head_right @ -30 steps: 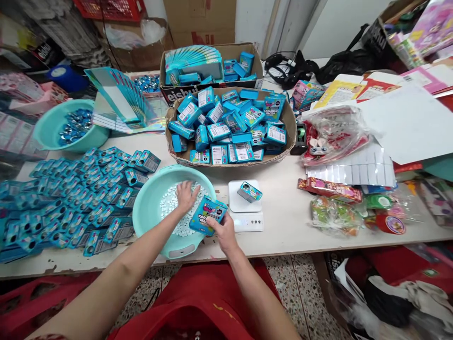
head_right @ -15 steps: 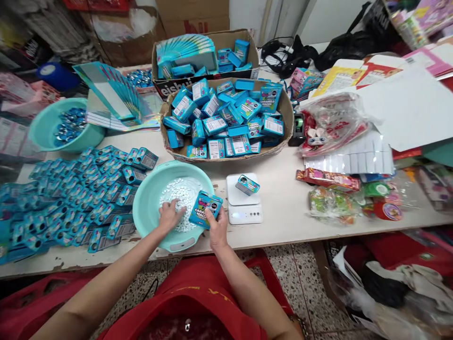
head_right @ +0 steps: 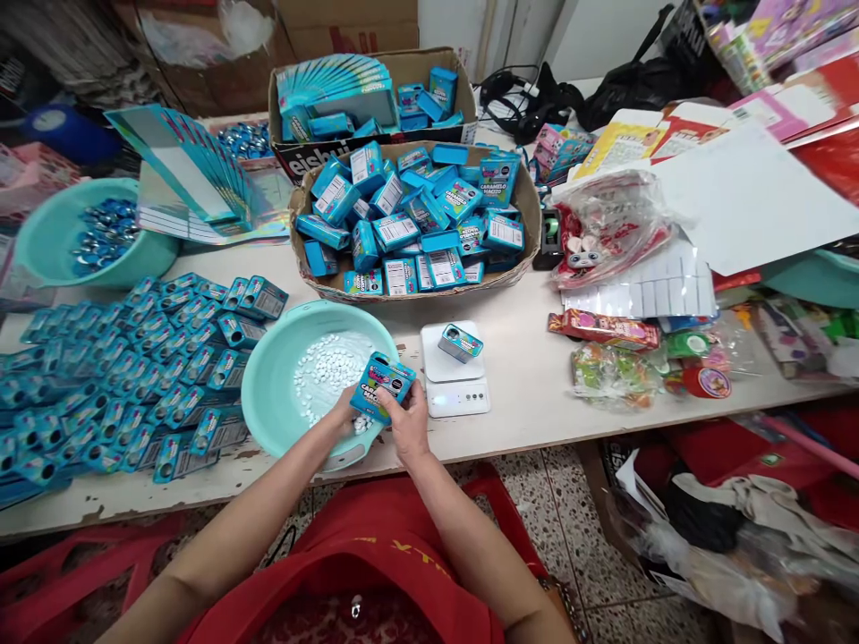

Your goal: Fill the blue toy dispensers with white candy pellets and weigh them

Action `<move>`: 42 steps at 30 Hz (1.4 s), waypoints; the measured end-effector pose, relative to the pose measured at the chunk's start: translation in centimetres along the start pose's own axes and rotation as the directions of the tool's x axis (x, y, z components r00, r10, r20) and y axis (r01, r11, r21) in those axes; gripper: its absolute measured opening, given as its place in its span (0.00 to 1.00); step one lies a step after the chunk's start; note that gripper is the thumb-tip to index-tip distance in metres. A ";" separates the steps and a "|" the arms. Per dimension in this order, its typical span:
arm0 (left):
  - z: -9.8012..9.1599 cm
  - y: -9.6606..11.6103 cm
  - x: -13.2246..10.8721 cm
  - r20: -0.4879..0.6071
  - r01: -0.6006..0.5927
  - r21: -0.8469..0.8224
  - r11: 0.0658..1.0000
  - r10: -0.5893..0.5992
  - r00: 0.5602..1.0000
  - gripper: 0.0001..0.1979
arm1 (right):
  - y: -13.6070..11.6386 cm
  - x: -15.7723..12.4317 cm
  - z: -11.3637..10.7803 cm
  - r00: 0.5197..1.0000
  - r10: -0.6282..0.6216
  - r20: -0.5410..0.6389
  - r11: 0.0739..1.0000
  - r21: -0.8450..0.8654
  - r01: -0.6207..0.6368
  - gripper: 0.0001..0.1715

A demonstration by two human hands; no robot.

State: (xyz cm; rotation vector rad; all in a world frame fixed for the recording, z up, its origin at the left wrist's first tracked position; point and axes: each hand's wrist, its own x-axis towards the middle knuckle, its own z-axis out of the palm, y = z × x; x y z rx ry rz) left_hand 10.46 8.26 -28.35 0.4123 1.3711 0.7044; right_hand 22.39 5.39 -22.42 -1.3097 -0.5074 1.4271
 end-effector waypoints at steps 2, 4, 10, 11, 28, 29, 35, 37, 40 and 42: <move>-1.6 0.8 -0.6 0.083 0.067 -0.102 0.992 -0.059 0.995 0.11 | -0.9 0.0 -0.5 0.998 -0.057 0.035 0.995 -0.083 0.060 0.24; -3.1 1.8 -1.1 0.143 0.127 -0.192 0.973 -0.100 0.985 0.12 | -1.7 0.0 -0.8 0.991 -0.110 0.081 0.975 -0.184 0.124 0.23; -4.8 5.5 -2.8 0.066 0.084 -0.451 0.889 -0.061 0.996 0.10 | -2.4 0.4 0.0 0.950 -0.248 0.187 0.790 -0.528 0.311 0.21; -4.7 6.3 -3.4 0.063 0.040 -0.486 0.873 -0.010 0.998 0.10 | -2.2 0.4 0.3 0.934 -0.277 0.225 0.746 -0.563 0.357 0.21; -2.4 9.5 -7.0 -0.320 -0.547 -0.406 0.732 0.447 0.835 0.14 | -0.7 -1.0 4.1 0.818 -0.317 0.480 0.356 -0.739 0.572 0.18; -2.4 9.6 -7.1 -0.322 -0.553 -0.399 0.731 0.453 0.831 0.15 | -0.8 -1.1 4.1 0.814 -0.324 0.482 0.352 -0.737 0.577 0.18; -1.9 9.7 -7.1 -0.339 -0.594 -0.347 0.726 0.493 0.801 0.15 | -1.4 -1.1 4.0 0.801 -0.359 0.480 0.331 -0.737 0.589 0.16; -1.7 9.7 -7.0 -0.336 -0.580 -0.340 0.740 0.480 0.810 0.15 | -1.5 -1.0 3.9 0.802 -0.356 0.479 0.330 -0.739 0.587 0.17; -1.4 9.5 -7.0 -0.330 -0.566 -0.340 0.751 0.468 0.820 0.16 | -1.6 -0.9 3.8 0.807 -0.349 0.477 0.342 -0.736 0.583 0.17; -1.1 9.4 -7.1 -0.334 -0.572 -0.336 0.748 0.473 0.815 0.17 | -1.7 -0.9 3.7 0.814 -0.343 0.469 0.354 -0.738 0.575 0.18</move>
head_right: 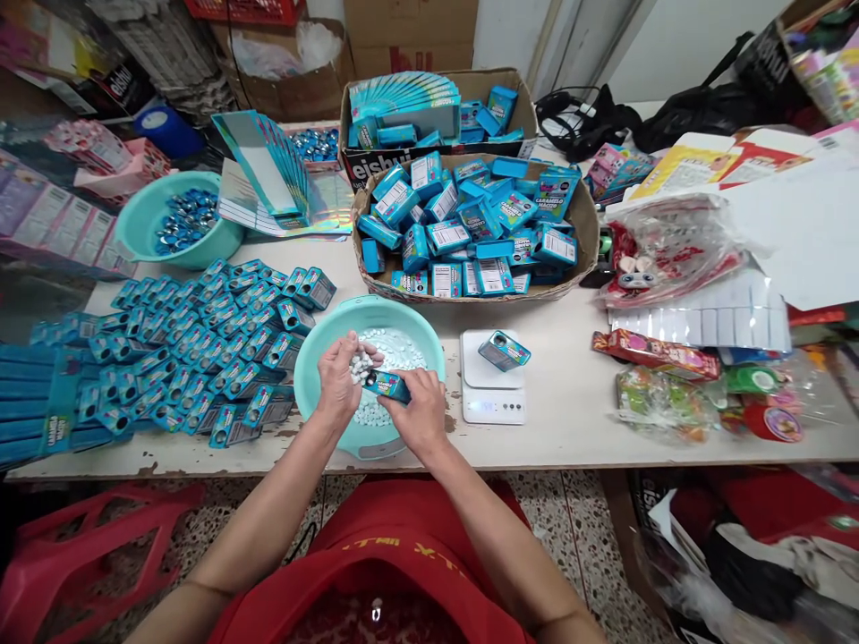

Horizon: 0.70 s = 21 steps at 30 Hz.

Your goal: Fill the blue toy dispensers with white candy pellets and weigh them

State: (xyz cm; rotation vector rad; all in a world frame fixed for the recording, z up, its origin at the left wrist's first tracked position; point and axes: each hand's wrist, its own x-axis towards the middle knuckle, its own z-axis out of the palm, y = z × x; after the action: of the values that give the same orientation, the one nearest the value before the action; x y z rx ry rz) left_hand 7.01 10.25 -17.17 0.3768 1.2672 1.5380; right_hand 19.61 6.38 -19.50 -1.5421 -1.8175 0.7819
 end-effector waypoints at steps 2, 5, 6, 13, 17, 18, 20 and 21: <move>0.1 -0.1 -0.2 0.008 -0.011 0.006 1.000 0.011 1.000 0.19 | -0.1 -0.1 -0.1 1.000 0.015 0.007 1.000 0.010 -0.015 0.18; 0.2 0.0 -0.4 0.015 -0.055 0.013 0.998 0.055 0.998 0.18 | -0.3 -0.1 -0.2 1.000 0.025 0.018 1.000 0.019 -0.025 0.18; 0.3 0.0 -0.5 0.018 -0.071 0.014 0.997 0.071 0.997 0.16 | -0.3 -0.1 -0.2 0.999 0.027 0.021 0.999 0.021 -0.027 0.18; 0.9 0.0 -0.7 0.015 -0.076 0.016 0.997 0.076 0.997 0.17 | -0.4 -0.1 -0.5 0.998 0.053 0.018 0.998 0.028 -0.053 0.20; 1.0 -0.2 -0.8 0.044 -0.047 0.037 0.998 0.046 0.998 0.15 | 0.0 -0.2 -0.7 0.998 0.059 0.019 0.998 0.029 -0.060 0.19; 0.9 -0.3 -0.8 0.061 -0.034 0.047 0.998 0.031 0.998 0.14 | 0.1 -0.2 -0.7 0.998 0.058 0.018 0.998 0.028 -0.059 0.19; 0.8 -0.5 -0.7 0.061 -0.023 0.049 0.999 0.020 0.998 0.14 | 0.3 -0.2 -0.7 0.998 0.053 0.014 0.998 0.029 -0.053 0.18; 0.8 -0.6 -0.7 0.061 -0.019 0.044 0.999 0.016 0.998 0.14 | 0.4 -0.1 -0.7 0.999 0.051 0.013 0.998 0.034 -0.051 0.18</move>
State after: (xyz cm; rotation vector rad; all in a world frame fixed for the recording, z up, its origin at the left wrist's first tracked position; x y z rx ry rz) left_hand 8.19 9.96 -17.16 0.4611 1.2554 1.5036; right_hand 20.38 6.33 -19.34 -1.5702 -1.7707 0.8436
